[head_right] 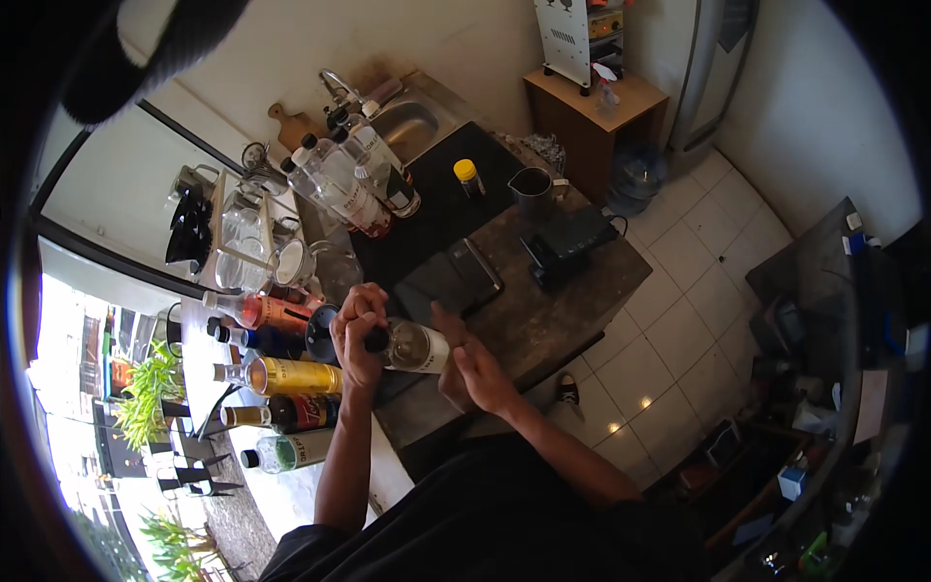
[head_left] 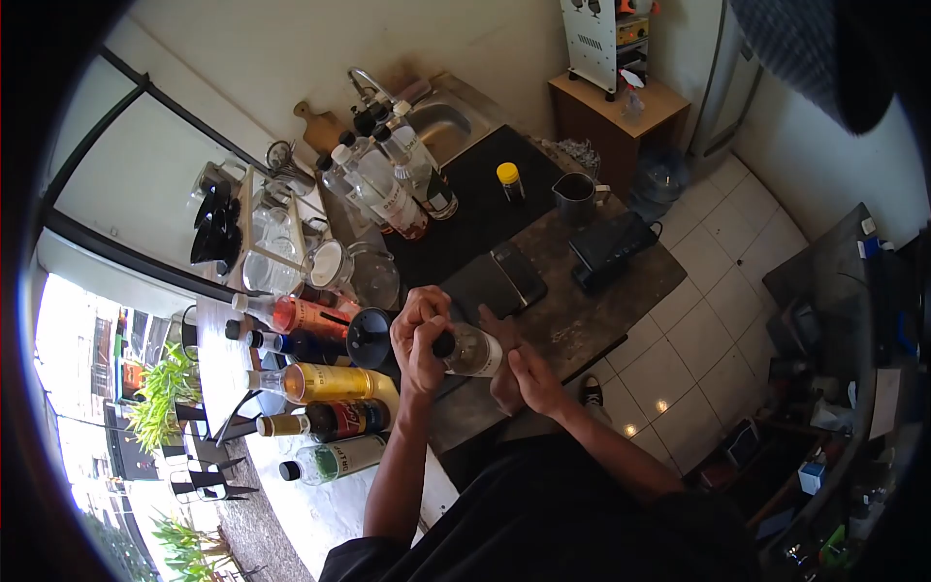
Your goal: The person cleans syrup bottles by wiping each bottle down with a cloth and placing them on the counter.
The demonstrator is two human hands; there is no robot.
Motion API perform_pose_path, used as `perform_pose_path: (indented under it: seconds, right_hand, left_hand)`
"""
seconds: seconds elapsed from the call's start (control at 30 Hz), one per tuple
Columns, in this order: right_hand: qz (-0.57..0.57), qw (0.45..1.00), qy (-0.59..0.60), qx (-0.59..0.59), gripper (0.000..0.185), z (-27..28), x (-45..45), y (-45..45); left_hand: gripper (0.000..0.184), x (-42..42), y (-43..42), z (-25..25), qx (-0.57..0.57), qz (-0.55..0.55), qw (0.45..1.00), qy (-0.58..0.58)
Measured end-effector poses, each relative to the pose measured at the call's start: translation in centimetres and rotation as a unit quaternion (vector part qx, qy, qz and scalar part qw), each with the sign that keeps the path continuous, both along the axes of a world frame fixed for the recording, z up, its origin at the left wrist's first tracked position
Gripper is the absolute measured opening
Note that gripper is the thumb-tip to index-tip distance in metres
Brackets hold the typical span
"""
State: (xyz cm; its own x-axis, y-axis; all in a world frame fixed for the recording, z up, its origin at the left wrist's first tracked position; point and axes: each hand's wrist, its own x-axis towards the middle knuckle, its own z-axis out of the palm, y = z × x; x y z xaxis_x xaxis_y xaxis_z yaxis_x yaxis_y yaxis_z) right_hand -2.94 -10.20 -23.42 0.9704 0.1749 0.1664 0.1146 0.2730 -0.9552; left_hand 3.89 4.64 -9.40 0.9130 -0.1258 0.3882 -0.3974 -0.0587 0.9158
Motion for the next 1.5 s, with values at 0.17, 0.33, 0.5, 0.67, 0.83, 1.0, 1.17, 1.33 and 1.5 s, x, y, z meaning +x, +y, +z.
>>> perform_pose_path:
  seconds: [0.17,0.33,0.5,0.67,0.83,1.0,1.17,1.33,1.5]
  right_hand:
    - [-0.07,0.986,-0.154,-0.009,0.058,6.2,0.3,1.1]
    - [-0.093,0.988,-0.093,-0.078,0.054,8.4,1.4,1.3]
    - [0.03,0.997,0.072,0.008,0.054,1.6,3.5,-0.6]
    - [0.1,0.973,0.177,-0.109,0.059,-2.3,3.8,-2.4]
    - [0.003,0.996,0.045,-0.082,0.049,2.9,2.5,-1.5]
    - [-0.064,0.988,-0.141,-0.007,0.044,8.7,2.3,0.8]
    - [-0.019,0.998,-0.061,-0.017,0.043,5.7,2.8,0.3]
    - [-0.023,1.0,0.006,-0.012,0.049,2.3,2.1,0.0]
    - [0.04,0.997,0.067,-0.019,0.052,0.5,2.0,-0.8]
  left_hand:
    - [0.021,-0.2,0.1,0.3,0.054,0.012,0.998,-0.029]
    - [0.019,0.4,-0.1,1.0,0.127,0.062,0.986,-0.087]
    - [0.015,0.6,-0.1,0.7,0.111,0.008,0.985,-0.13]
    - [0.009,-0.5,-0.6,0.6,0.172,0.093,0.969,-0.148]
    - [0.016,-3.4,-4.3,-0.2,0.016,0.289,0.957,-0.004]
    - [0.025,-3.0,-3.5,-0.5,0.041,0.236,0.971,0.011]
    - [0.025,-2.2,-2.7,0.1,-0.001,0.144,0.988,0.05]
    - [0.024,-1.7,-1.8,-0.3,-0.056,0.07,0.996,0.03]
    - [0.025,-1.6,-1.7,0.1,-0.037,0.056,0.997,0.025]
